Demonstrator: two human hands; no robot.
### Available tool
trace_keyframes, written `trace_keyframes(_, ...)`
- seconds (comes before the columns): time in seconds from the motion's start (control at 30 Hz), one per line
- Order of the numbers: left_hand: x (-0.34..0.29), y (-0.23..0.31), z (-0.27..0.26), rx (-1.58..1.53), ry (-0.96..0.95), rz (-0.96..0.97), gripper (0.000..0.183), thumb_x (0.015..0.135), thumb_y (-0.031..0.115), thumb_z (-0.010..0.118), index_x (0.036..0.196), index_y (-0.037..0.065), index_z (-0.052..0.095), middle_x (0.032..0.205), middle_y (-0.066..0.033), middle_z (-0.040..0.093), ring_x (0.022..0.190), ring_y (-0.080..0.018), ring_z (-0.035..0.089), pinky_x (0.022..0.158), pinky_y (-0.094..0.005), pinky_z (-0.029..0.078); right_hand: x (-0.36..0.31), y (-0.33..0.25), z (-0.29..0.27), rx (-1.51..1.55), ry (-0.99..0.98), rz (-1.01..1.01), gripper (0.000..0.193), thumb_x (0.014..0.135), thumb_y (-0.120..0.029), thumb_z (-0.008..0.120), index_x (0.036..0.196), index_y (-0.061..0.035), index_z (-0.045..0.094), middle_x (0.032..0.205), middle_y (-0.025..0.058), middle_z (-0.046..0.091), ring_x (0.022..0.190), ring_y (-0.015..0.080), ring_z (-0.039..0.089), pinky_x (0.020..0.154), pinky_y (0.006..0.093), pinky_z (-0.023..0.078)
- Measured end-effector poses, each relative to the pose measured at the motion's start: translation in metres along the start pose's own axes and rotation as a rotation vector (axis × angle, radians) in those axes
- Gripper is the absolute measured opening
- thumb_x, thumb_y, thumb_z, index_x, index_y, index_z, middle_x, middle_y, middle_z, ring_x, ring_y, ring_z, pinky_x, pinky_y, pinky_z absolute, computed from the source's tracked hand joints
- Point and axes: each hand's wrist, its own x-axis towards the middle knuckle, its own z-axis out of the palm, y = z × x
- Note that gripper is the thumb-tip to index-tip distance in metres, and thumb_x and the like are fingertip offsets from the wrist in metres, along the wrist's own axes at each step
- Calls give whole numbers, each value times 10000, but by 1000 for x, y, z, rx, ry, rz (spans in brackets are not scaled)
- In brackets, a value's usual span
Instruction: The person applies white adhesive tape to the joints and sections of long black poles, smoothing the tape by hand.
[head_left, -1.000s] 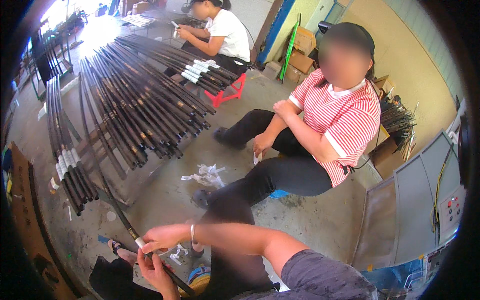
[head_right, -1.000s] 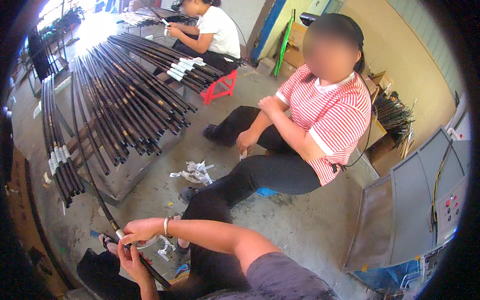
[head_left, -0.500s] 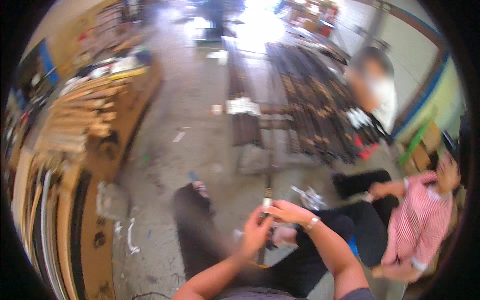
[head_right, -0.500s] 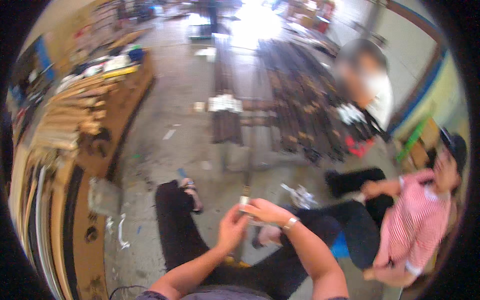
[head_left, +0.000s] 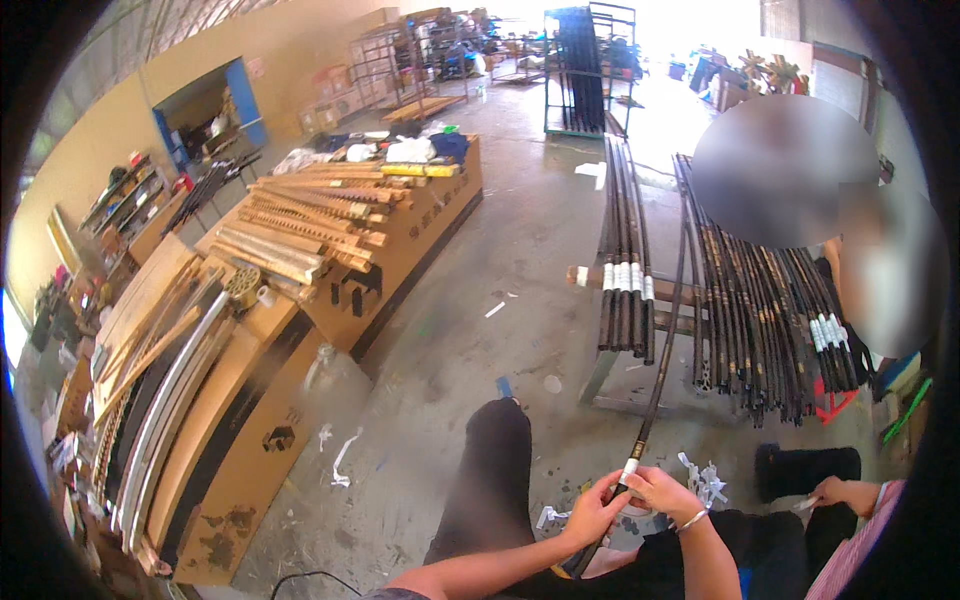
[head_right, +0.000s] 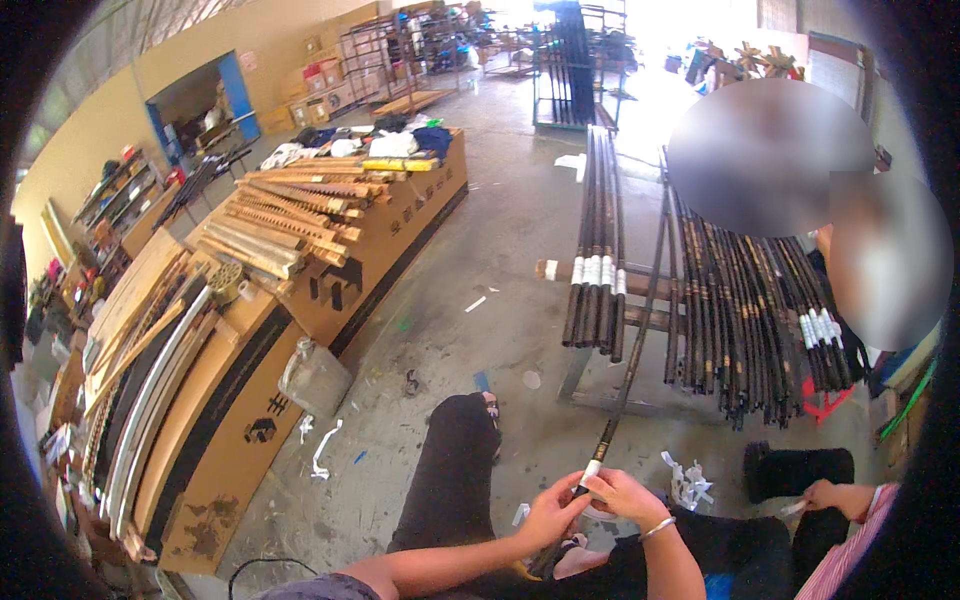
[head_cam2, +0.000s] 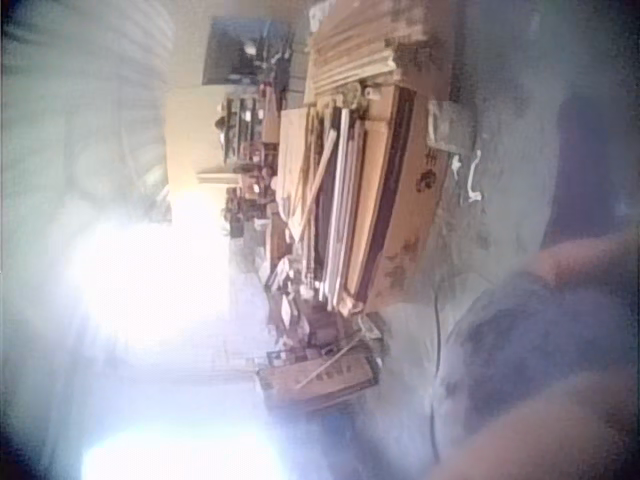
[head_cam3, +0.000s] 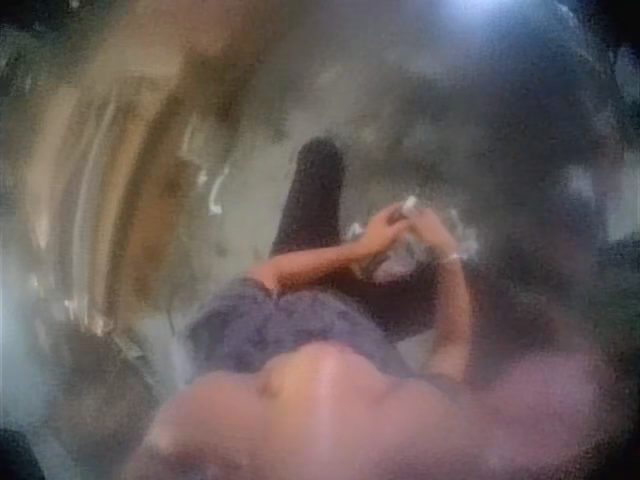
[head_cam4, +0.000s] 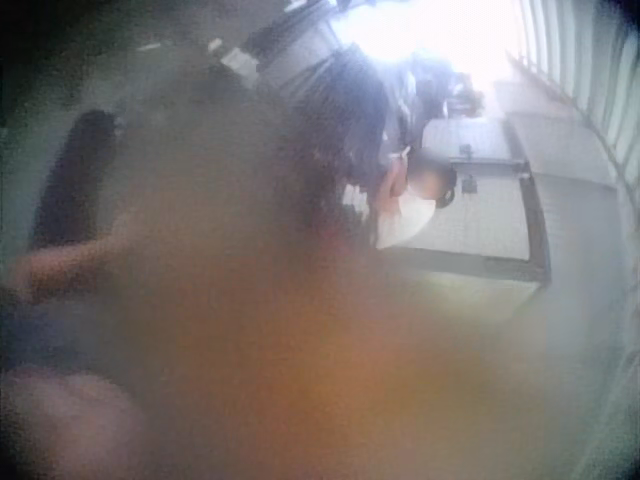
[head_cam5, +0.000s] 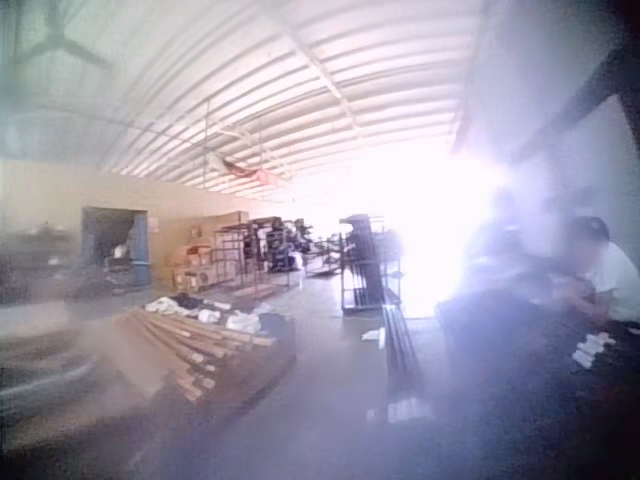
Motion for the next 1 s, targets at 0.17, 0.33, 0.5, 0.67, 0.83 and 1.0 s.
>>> trace_keyframes(0.17, -2, 19, 4, 59, 46, -62, 409, 911, 204, 657, 1293, 94, 562, 708, 20, 567, 565, -57, 501, 492, -250, 414, 4, 12, -6, 4, -5, -23, 407, 987, -403, 509, 1055, -16, 616, 686, -47, 503, 588, 66, 426, 505, 263, 351)
trace_keyframes(0.33, -8, 29, 8, -48, 17, -66, 398, 929, 169, 617, 1313, 104, 531, 770, 9, 590, 577, -65, 522, 483, -233, 412, 15, 22, -9, -182, -41, 34, 477, 978, -464, 494, 1014, 0, 600, 710, -3, 556, 631, 117, 470, 571, 313, 398)
trace_keyframes(0.5, -11, 59, 20, -3, 28, -168, 444, 898, 124, 633, 1308, 15, 505, 714, -21, 570, 528, -98, 538, 430, -256, 432, -6, 7, -7, -93, 14, -112, 506, 966, -500, 493, 1047, -13, 603, 701, -12, 517, 614, 99, 461, 566, 290, 404)
trace_keyframes(0.67, -3, 34, 10, 9, 61, -68, 442, 900, 131, 633, 1311, 29, 505, 673, -12, 549, 492, -93, 520, 417, -248, 416, 3, 2, -10, -14, -50, -86, 477, 967, -490, 503, 1016, -24, 594, 663, 2, 524, 595, 99, 460, 530, 290, 380)
trace_keyframes(0.83, 2, 25, 5, 88, 98, -99, 508, 854, 113, 680, 1295, 1, 454, 706, -28, 558, 501, -93, 517, 412, -251, 415, 5, 3, -14, -32, -30, -90, 469, 966, -456, 506, 1037, -1, 597, 687, 1, 484, 638, 119, 430, 555, 316, 367)
trace_keyframes(1.0, 4, 16, 2, 89, 132, -110, 305, 854, 110, 701, 1066, 2, 510, 747, -41, 600, 561, -76, 536, 435, -228, 413, 14, 19, -5, 33, 37, -63, 348, 1003, -366, 486, 980, -32, 583, 661, -28, 499, 580, 67, 424, 511, 252, 359)
